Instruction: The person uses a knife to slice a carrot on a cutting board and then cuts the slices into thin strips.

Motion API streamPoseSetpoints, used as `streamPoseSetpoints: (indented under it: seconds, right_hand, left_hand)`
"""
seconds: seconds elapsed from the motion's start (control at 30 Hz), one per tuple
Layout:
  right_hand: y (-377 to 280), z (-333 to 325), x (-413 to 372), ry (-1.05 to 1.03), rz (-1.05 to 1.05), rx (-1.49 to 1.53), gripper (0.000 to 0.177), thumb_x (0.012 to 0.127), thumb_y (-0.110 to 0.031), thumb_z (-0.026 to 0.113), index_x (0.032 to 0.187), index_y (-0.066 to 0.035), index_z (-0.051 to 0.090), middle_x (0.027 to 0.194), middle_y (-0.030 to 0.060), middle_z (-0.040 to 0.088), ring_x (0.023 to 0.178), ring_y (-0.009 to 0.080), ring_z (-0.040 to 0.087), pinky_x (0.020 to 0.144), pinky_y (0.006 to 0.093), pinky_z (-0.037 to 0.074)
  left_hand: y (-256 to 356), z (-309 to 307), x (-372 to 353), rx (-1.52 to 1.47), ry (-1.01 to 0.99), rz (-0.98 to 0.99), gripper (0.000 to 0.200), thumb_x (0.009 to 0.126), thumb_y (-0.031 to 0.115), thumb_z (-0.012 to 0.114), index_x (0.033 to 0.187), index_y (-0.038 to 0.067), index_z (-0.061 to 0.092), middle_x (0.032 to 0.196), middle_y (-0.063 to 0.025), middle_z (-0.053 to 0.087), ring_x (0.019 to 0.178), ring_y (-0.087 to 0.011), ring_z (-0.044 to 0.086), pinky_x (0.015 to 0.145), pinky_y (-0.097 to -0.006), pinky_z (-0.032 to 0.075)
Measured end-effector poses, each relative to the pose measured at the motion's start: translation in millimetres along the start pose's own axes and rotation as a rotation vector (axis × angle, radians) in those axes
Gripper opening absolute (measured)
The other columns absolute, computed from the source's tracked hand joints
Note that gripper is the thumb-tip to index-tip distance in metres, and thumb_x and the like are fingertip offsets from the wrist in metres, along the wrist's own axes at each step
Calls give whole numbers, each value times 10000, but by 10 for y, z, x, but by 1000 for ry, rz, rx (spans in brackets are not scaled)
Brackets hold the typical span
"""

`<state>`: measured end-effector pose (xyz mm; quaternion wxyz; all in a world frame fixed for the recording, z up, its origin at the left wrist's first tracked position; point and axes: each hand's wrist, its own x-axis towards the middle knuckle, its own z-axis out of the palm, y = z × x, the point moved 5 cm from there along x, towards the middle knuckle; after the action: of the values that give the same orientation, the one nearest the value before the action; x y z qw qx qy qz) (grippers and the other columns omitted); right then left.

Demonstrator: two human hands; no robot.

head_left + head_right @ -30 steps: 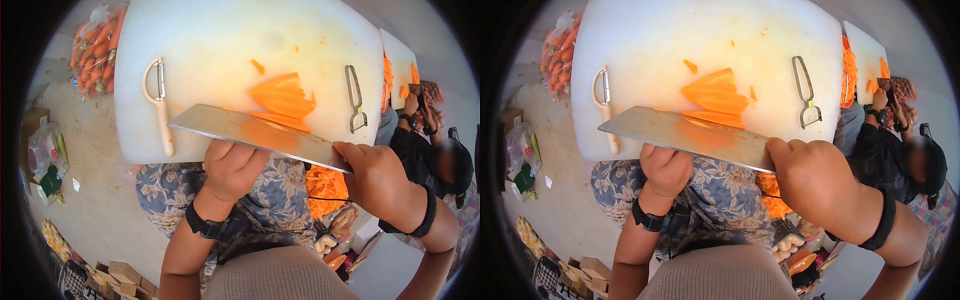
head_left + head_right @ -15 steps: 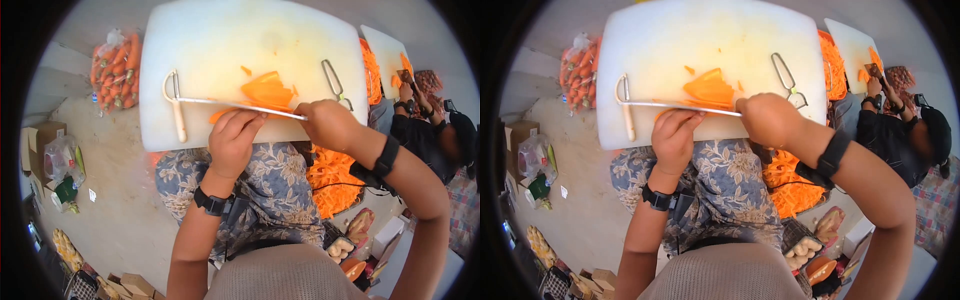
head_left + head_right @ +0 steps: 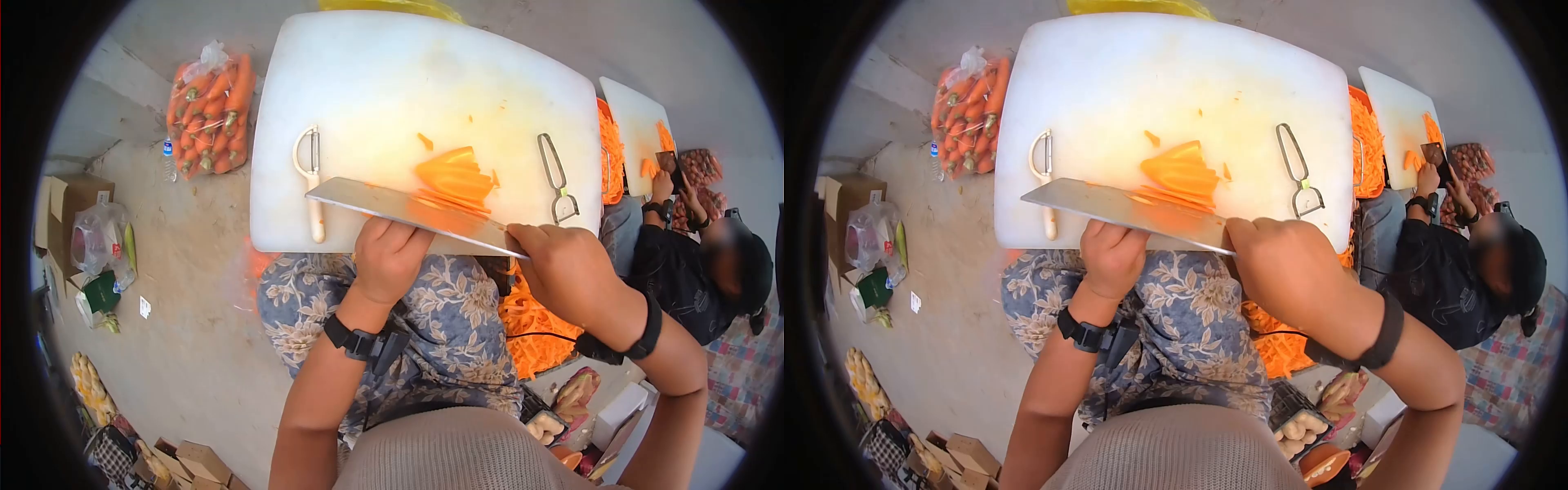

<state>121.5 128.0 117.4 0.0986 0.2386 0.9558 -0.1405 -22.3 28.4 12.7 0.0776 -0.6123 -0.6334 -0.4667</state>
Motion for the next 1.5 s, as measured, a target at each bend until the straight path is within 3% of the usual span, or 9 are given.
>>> streamPoseSetpoints:
  seconds: [0.1, 0.4, 0.63, 0.9, 1.3, 1.5]
  right_hand:
    - [-22, -21, -65, 3, -15, -16, 98, 790, -56, 615, 882, -34, 588, 672, 128, 611, 577, 313, 627, 530, 401, 508]
    - [63, -34, -199, -37, -19, -102, 229, 792, -66, 621, 1008, 4, 594, 669, 116, 606, 548, 280, 623, 500, 373, 500]
    - [67, -1, -283, -52, 23, -172, 214, 808, -74, 609, 1011, -4, 595, 638, 97, 591, 526, 261, 616, 489, 369, 494]
    - [72, -103, -170, -164, 33, -137, 117, 774, -42, 616, 881, -38, 569, 641, 123, 595, 541, 291, 615, 499, 390, 495]
    - [78, -28, 134, -274, 64, -44, 112, 761, -34, 620, 866, -25, 581, 670, 152, 618, 606, 340, 634, 567, 423, 515]
    - [183, 256, 253, -164, 58, 46, 146, 768, -52, 626, 908, -14, 613, 694, 194, 645, 666, 368, 660, 613, 457, 527]
  left_hand:
    - [-6, -4, -8, 11, 5, 24, 263, 650, 18, 665, 902, 30, 742, 991, -79, 695, 940, -285, 631, 839, -363, 538]
    - [-16, 9, -42, -21, -15, 15, 276, 609, 8, 667, 875, 23, 740, 977, -86, 696, 960, -293, 631, 855, -378, 540]
    - [-17, -25, -31, -28, -45, -15, 269, 605, 1, 662, 863, 22, 736, 978, -91, 694, 957, -297, 636, 860, -379, 539]
    - [-2, -32, 28, -50, -44, -28, 292, 624, -1, 652, 902, 35, 735, 990, -72, 695, 951, -282, 637, 843, -355, 540]
    - [17, -44, 100, -95, -30, -31, 250, 647, 30, 661, 888, 35, 727, 955, -60, 680, 916, -234, 641, 806, -321, 547]
    - [23, -39, 95, -80, -50, -6, 241, 673, 41, 667, 905, 31, 729, 952, -68, 679, 902, -240, 642, 782, -327, 554]
